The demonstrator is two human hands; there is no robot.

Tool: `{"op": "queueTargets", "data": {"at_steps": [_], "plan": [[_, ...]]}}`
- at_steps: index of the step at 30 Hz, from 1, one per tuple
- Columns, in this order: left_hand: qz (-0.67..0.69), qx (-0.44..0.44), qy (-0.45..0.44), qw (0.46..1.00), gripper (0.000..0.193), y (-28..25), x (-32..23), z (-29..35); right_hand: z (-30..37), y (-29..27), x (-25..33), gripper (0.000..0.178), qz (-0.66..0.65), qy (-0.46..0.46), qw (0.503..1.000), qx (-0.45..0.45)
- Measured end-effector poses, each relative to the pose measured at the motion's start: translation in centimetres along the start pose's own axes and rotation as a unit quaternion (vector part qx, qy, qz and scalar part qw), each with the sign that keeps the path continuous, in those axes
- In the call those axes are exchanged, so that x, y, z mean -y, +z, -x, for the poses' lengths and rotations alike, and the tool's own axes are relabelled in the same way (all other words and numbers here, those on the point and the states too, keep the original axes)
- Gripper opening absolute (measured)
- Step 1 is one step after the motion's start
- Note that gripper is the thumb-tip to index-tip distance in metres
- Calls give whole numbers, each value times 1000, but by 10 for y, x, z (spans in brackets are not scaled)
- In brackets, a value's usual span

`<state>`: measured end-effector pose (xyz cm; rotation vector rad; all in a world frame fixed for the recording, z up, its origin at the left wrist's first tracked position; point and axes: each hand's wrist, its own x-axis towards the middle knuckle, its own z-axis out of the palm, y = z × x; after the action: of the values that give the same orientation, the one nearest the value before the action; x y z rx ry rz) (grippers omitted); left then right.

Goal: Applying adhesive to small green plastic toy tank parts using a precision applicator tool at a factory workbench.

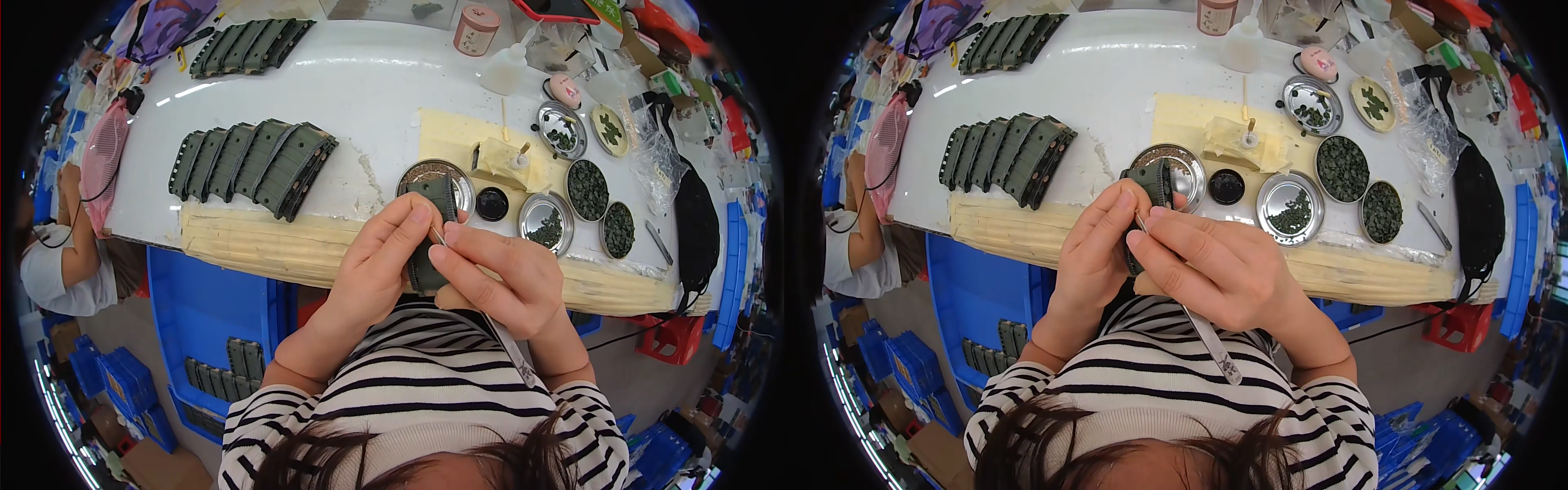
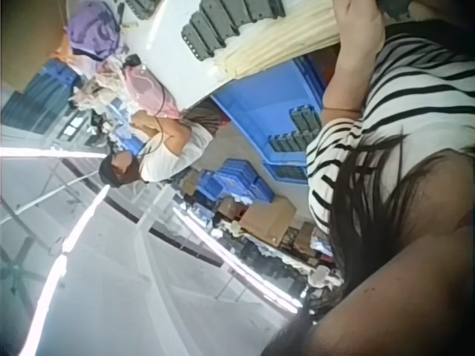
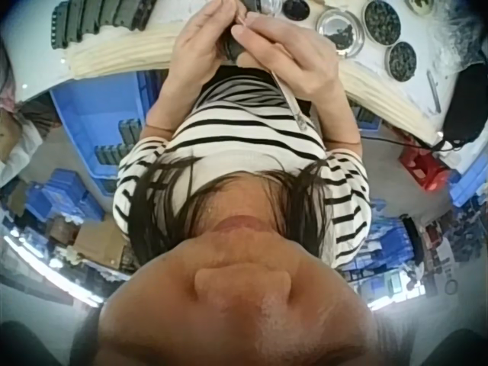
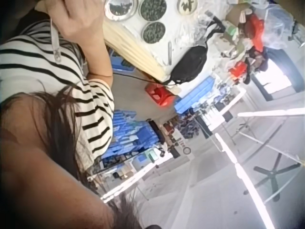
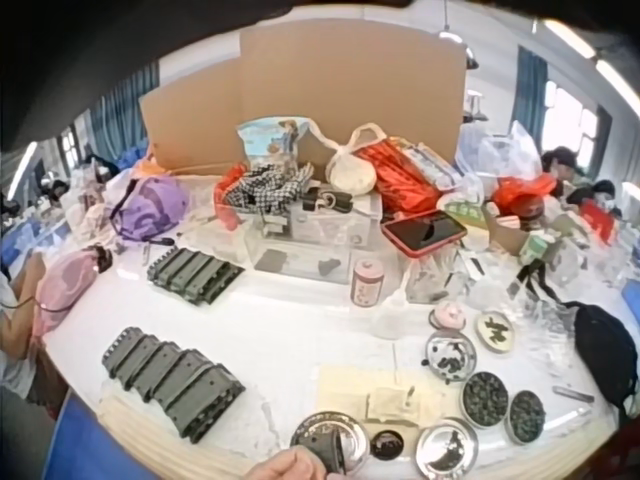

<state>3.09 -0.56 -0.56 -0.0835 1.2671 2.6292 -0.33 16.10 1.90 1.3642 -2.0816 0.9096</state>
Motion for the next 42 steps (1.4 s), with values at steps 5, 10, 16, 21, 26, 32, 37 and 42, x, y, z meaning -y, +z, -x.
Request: {"op": "queueTargets", "data": {"at_steps": [5,10,16,21,26,32,37,42], "plan": [[-7,1,6,1000,26,2,-1,2,-1,1,1,29,6,-1,1000,-3],[-26,-5,7,1000,26,3,0,3,0,2,2,29,4,3,1000,-6],[-41,-4,8,999,26,4,1,4,1,1,5,29,25,4,1000,7],[-90,27,18,995,27,-2,4,4,1,-5,4,27,-20,37,999,4],[27,-35,-2,999,32,14,-7,10,20,-15,-4,12,-166,267,943,-109],[115,-85,68,987,74,5,-5,9,45,-8,-18,12,-84,375,920,-81],[230,-76,25,970,53,-4,-4,10,46,-4,-22,10,-38,352,932,-77],[221,-111,24,969,43,-5,-5,13,47,-2,-23,9,-17,341,937,-73]]}}
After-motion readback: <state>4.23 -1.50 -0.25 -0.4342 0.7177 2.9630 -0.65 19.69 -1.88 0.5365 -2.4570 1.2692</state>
